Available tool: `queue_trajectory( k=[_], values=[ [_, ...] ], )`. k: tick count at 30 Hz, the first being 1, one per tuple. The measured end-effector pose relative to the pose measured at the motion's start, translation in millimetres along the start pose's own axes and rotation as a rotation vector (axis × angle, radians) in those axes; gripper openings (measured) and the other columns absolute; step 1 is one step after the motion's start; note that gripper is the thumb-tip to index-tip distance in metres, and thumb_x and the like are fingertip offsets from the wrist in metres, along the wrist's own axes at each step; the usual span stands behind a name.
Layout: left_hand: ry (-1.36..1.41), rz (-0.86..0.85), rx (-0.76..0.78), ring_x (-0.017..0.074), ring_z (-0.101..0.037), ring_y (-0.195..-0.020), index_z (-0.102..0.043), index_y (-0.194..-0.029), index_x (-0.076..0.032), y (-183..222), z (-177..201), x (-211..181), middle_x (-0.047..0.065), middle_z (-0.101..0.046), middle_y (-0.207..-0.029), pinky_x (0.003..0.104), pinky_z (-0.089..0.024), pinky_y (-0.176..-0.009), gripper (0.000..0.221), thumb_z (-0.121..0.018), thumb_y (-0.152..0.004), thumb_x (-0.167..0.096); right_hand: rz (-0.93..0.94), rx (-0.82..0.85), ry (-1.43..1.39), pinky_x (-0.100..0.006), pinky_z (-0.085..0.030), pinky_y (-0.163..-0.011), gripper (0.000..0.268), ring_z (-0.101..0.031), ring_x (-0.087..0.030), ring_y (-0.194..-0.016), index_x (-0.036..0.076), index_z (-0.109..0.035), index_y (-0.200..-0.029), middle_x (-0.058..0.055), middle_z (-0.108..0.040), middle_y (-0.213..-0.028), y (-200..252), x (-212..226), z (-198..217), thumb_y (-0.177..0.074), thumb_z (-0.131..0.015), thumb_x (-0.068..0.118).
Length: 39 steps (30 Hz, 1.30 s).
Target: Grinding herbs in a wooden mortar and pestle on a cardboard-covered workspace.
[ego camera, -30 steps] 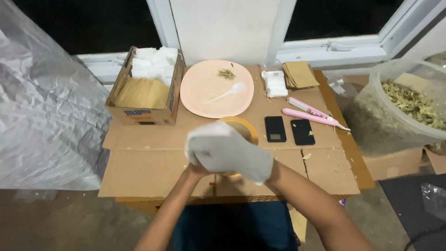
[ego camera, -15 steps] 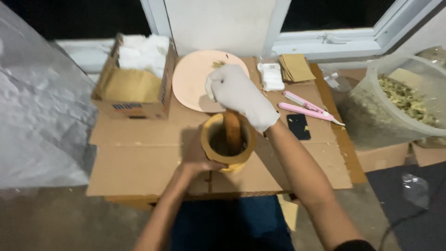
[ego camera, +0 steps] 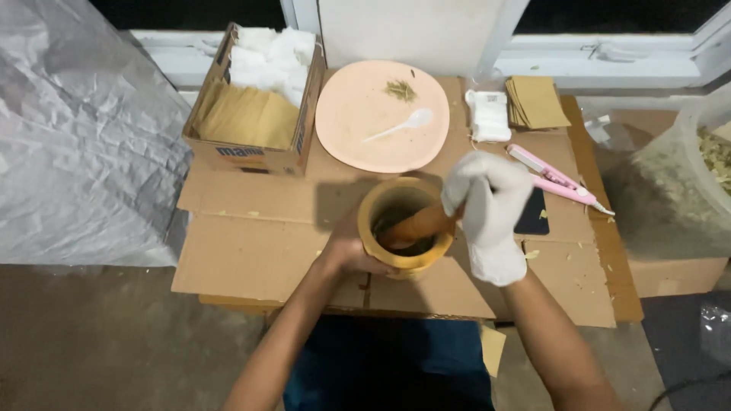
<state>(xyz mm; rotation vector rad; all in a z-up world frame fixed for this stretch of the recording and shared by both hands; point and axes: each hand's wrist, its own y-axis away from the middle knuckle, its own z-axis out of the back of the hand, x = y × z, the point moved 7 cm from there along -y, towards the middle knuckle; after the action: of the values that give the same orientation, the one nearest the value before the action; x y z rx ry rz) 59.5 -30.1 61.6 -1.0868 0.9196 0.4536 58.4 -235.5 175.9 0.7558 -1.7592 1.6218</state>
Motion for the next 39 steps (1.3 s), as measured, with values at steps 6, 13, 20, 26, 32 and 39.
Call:
queue_trajectory(
  k=[6,13,20,26,32,39],
  values=[
    [0.06,0.001,-0.155,0.038,-0.074,-0.119,-0.067,-0.134,0.004,11.5,-2.1,4.8,0.022,-0.079,-0.12,0.059,-0.058,-0.111,0.119,-0.112,-0.037,-0.048,0.351,0.25,-0.052,-0.025,-0.05,-0.043,0.046,-0.055,-0.018,-0.036,0.015,-0.07,-0.049,-0.002,-0.061,-0.048,36.0,64.9,-15.6,-0.093,-0.067,0.0],
    [-0.029,0.031,-0.224,0.0334,-0.074,-0.121,-0.064,-0.143,-0.001,18.0,0.0,19.9,0.017,-0.076,-0.127,0.053,-0.061,-0.11,0.132,-0.113,-0.03,-0.046,0.435,0.819,0.048,-0.038,-0.068,-0.067,0.033,-0.073,-0.026,-0.064,0.013,-0.072,-0.074,-0.001,-0.067,-0.07,50.1,56.8,-39.9,-0.102,-0.057,0.022],
    [-0.331,0.189,-0.103,0.04,-0.063,-0.133,-0.06,-0.149,-0.007,26.7,2.4,38.9,0.014,-0.068,-0.143,0.057,-0.044,-0.117,0.122,-0.098,-0.051,-0.069,0.465,1.049,0.45,-0.044,-0.05,-0.059,0.021,-0.057,-0.022,-0.067,0.026,-0.055,-0.08,0.005,-0.043,-0.072,51.2,22.9,-135.1,-0.099,-0.052,0.032],
    [-0.299,0.009,-0.167,0.0354,-0.08,-0.099,-0.073,-0.116,0.0,12.8,7.2,-7.5,0.02,-0.078,-0.105,0.045,-0.067,-0.089,0.104,-0.101,-0.045,-0.07,-0.229,0.925,0.497,-0.033,-0.054,-0.065,0.031,-0.058,-0.019,-0.049,0.02,-0.059,-0.066,0.002,-0.052,-0.053,-45.6,-22.2,-155.7,-0.096,-0.055,0.017],
    [-0.06,-0.023,-0.154,0.0365,-0.074,-0.121,-0.063,-0.146,-0.007,19.8,8.2,5.2,0.018,-0.076,-0.126,0.053,-0.064,-0.101,0.11,-0.098,-0.062,-0.07,-0.749,0.675,0.28,-0.03,-0.058,-0.058,0.026,-0.069,-0.017,-0.042,0.017,-0.069,-0.073,0.0,-0.06,-0.052,-42.6,-88.3,-95.7,-0.097,-0.061,0.011],
    [-0.048,0.012,-0.15,0.0423,-0.078,-0.107,-0.075,-0.132,-0.005,24.1,2.4,21.5,0.018,-0.082,-0.117,0.06,-0.065,-0.094,0.103,-0.103,-0.053,-0.064,-0.558,0.489,-0.328,-0.04,-0.054,-0.041,0.029,-0.066,-0.028,-0.048,0.003,-0.07,-0.089,-0.014,-0.062,-0.065,-19.2,-80.3,9.3,-0.108,-0.053,0.018]
  ],
)
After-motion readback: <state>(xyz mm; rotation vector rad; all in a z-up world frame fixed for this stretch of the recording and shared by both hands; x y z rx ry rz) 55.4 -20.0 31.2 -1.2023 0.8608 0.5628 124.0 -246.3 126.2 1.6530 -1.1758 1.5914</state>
